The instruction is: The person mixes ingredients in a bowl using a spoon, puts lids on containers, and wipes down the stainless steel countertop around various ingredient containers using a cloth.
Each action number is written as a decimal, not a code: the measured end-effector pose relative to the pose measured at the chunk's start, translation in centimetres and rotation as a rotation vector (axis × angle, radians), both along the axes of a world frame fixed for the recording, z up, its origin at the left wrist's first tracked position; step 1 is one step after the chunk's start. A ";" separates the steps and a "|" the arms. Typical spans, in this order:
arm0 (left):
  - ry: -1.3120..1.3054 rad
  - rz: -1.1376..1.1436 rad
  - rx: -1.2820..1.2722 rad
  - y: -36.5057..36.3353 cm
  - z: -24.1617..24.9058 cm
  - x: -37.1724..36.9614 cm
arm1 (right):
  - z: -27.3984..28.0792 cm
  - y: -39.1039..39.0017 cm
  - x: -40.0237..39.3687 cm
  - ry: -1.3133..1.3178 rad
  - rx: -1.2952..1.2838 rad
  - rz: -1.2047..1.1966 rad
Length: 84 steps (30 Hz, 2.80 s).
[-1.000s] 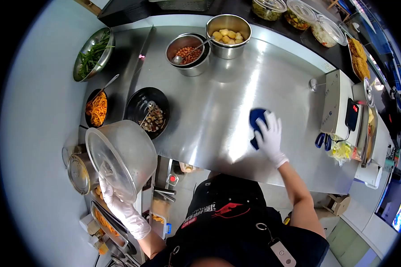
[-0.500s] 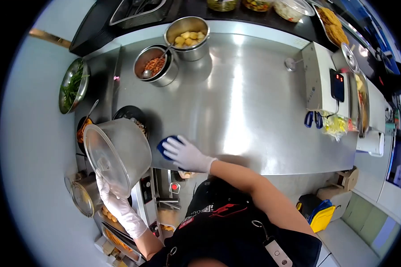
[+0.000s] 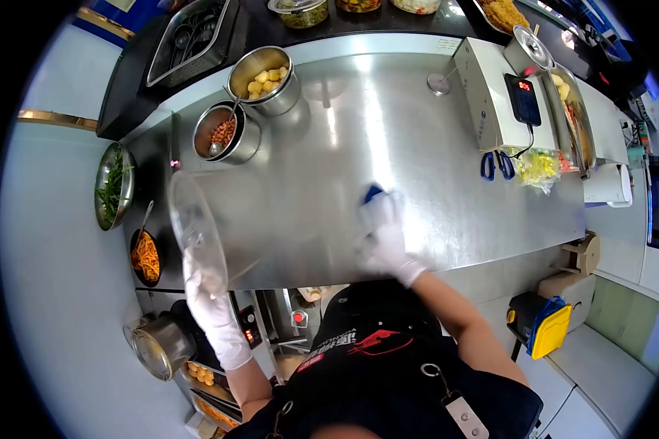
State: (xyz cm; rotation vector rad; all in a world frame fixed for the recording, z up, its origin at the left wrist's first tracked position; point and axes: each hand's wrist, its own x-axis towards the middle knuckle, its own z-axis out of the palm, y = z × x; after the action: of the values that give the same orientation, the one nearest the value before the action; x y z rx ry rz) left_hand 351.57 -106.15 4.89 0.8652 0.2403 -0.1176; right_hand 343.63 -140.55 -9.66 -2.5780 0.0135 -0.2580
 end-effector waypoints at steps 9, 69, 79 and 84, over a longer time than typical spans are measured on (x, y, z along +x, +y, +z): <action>0.164 -0.100 0.157 -12.1 -2.6 1.9 | -0.9 0.0 0.0 -0.234 0.590 -0.088; 0.155 0.050 1.576 -2.0 -11.3 27.3 | 5.1 8.3 27.8 -0.050 0.434 0.338; -0.166 -0.181 1.886 -5.9 -8.3 20.1 | 4.1 8.0 19.3 -0.084 0.238 0.283; -0.121 -0.313 1.279 -7.2 -10.6 19.1 | 6.1 4.3 15.8 -0.082 0.353 0.173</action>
State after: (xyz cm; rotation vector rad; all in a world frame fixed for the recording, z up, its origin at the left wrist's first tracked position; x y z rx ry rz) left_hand 370.70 -113.39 -5.75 2.1758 0.0345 -0.2041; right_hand 359.43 -136.29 -3.59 -2.2004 -0.1772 -0.2690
